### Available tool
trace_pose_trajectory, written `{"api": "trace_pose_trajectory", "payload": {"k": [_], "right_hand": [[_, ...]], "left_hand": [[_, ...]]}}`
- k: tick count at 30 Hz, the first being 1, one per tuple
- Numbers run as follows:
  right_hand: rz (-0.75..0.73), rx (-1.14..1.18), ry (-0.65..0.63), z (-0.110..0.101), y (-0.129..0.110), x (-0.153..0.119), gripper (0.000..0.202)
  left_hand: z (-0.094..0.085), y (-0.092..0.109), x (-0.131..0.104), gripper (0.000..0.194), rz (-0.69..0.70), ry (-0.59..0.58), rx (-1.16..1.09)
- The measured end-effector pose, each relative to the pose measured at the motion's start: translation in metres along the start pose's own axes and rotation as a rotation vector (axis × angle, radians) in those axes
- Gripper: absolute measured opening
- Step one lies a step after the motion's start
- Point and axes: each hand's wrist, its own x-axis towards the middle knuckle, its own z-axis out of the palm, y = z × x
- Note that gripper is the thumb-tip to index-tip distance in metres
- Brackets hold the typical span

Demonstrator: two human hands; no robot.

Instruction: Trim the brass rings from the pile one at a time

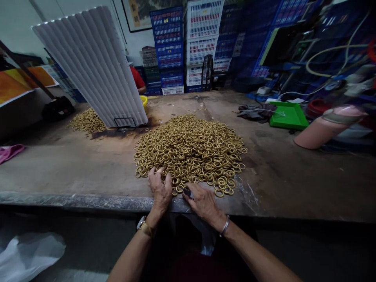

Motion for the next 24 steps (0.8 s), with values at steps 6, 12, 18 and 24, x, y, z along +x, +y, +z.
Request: {"api": "trace_pose_trajectory", "payload": {"k": [6, 12, 18, 24], "right_hand": [[0.085, -0.066, -0.103, -0.006, -0.006, 0.001, 0.022], [0.103, -0.080, -0.100, -0.008, -0.005, 0.002, 0.025], [0.114, -0.102, -0.066, -0.005, -0.006, 0.003, 0.023], [0.151, -0.115, -0.037, -0.008, -0.003, 0.000, 0.024]], "left_hand": [[-0.028, -0.039, 0.026, 0.038, -0.183, 0.028, 0.222], [-0.013, -0.039, 0.026, 0.045, -0.122, -0.141, 0.165], [0.003, -0.027, 0.014, 0.045, -0.046, -0.092, 0.052], [-0.004, -0.025, 0.009, 0.039, -0.006, 0.023, -0.055]]}}
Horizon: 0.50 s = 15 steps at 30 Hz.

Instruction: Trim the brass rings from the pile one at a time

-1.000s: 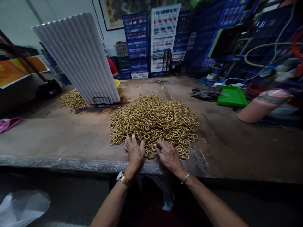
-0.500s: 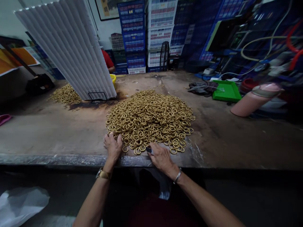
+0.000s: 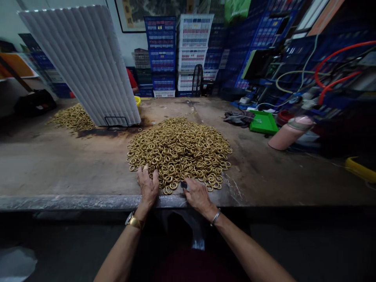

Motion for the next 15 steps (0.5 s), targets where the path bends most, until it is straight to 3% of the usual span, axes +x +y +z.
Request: {"api": "trace_pose_trajectory", "payload": {"k": [5, 9, 11, 15], "right_hand": [[-0.005, 0.016, 0.038, 0.002, 0.011, -0.001, 0.026], [-0.001, 0.040, 0.089, 0.006, 0.019, -0.001, 0.026], [-0.002, 0.060, 0.119, 0.007, 0.022, -0.001, 0.025], [-0.012, 0.113, 0.180, 0.010, 0.025, 0.001, 0.024]], "left_hand": [[-0.019, 0.028, -0.021, 0.027, 0.118, 0.060, -0.116], [-0.034, 0.054, -0.050, 0.018, 0.126, -0.084, -0.375], [-0.036, 0.063, -0.063, 0.017, 0.046, -0.211, -0.472], [-0.028, 0.076, -0.075, 0.018, -0.252, -0.433, -0.658]]}}
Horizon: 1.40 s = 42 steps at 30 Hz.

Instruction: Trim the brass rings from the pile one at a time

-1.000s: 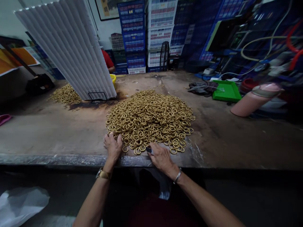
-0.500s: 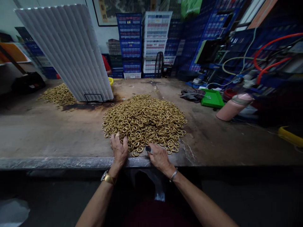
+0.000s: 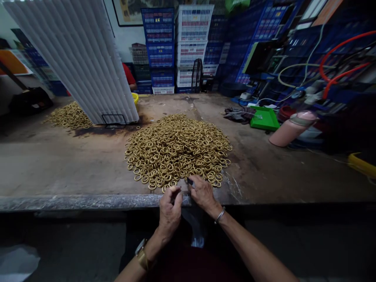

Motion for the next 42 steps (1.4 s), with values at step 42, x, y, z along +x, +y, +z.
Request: {"api": "trace_pose_trajectory", "payload": {"k": [42], "right_hand": [[0.218, 0.734, -0.058, -0.033, -0.012, 0.019, 0.018]], "left_hand": [[0.018, 0.019, 0.037, 0.032, -0.388, -0.343, -0.383]]}}
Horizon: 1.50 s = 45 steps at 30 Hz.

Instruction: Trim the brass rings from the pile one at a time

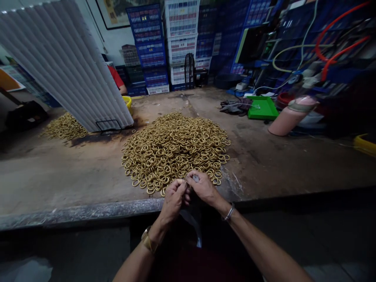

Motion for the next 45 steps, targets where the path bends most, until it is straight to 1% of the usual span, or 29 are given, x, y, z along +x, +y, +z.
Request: {"api": "trace_pose_trajectory", "payload": {"k": [3, 5, 8, 10, 13, 16, 18, 21, 25, 29, 32, 34, 35, 37, 39, 41, 43, 44, 45], "right_hand": [[0.015, 0.052, -0.034, 0.001, -0.003, 0.000, 0.019], [0.010, 0.046, -0.035, 0.001, -0.001, 0.001, 0.019], [-0.031, -0.102, 0.054, 0.000, 0.005, 0.000, 0.018], [-0.103, -0.240, 0.074, 0.000, 0.009, -0.003, 0.019], [-0.250, -0.428, -0.031, 0.000, 0.009, -0.011, 0.015], [-0.314, -0.581, -0.097, 0.002, 0.003, -0.018, 0.015], [-0.305, -0.635, -0.117, 0.003, -0.001, -0.020, 0.017], [-0.290, -0.656, -0.143, 0.004, -0.005, -0.021, 0.017], [-0.261, -0.702, -0.150, 0.004, -0.007, -0.023, 0.015], [-0.178, -0.774, -0.152, 0.004, -0.006, -0.019, 0.014], [-0.095, -0.801, -0.086, 0.000, 0.000, -0.009, 0.017], [-0.072, -0.742, -0.020, -0.001, 0.005, -0.003, 0.015], [-0.069, -0.657, 0.006, -0.001, 0.006, -0.001, 0.014], [-0.034, -0.387, 0.014, 0.001, 0.007, 0.000, 0.017], [0.063, -0.054, -0.061, 0.006, 0.005, -0.002, 0.023], [0.175, 0.228, -0.200, 0.012, 0.002, -0.006, 0.029], [0.245, 0.404, -0.319, 0.016, 0.000, -0.010, 0.034], [0.261, 0.454, -0.349, 0.017, -0.001, -0.011, 0.034], [0.268, 0.479, -0.354, 0.018, -0.002, -0.011, 0.033]], "left_hand": [[-0.002, -0.003, -0.004, 0.031, 0.002, -0.020, -0.112], [-0.003, -0.003, -0.008, 0.032, -0.009, -0.013, -0.176], [-0.005, 0.000, -0.012, 0.031, -0.015, 0.009, -0.232], [-0.007, 0.001, -0.015, 0.029, -0.007, 0.025, -0.227], [-0.008, 0.002, -0.015, 0.030, 0.016, 0.048, -0.169], [-0.009, 0.001, -0.015, 0.032, 0.058, 0.063, -0.098], [-0.010, 0.000, -0.015, 0.032, 0.085, 0.069, -0.048], [-0.009, 0.001, -0.016, 0.031, 0.113, 0.073, 0.006], [-0.007, 0.003, -0.016, 0.029, 0.142, 0.080, 0.030], [-0.007, 0.005, -0.020, 0.030, 0.100, 0.078, -0.019], [-0.007, 0.006, -0.024, 0.030, 0.091, 0.028, -0.099], [-0.007, 0.006, -0.026, 0.028, 0.078, -0.010, -0.162], [-0.007, 0.006, -0.027, 0.028, 0.065, -0.022, -0.203], [-0.008, 0.006, -0.025, 0.027, 0.035, -0.029, -0.303], [-0.009, 0.006, -0.023, 0.026, 0.013, -0.033, -0.388], [-0.010, 0.005, -0.021, 0.026, 0.006, -0.049, -0.430], [-0.012, 0.006, -0.020, 0.025, 0.004, -0.065, -0.440], [-0.012, 0.006, -0.020, 0.025, 0.000, -0.069, -0.441], [-0.013, 0.007, -0.020, 0.025, -0.008, -0.071, -0.443]]}}
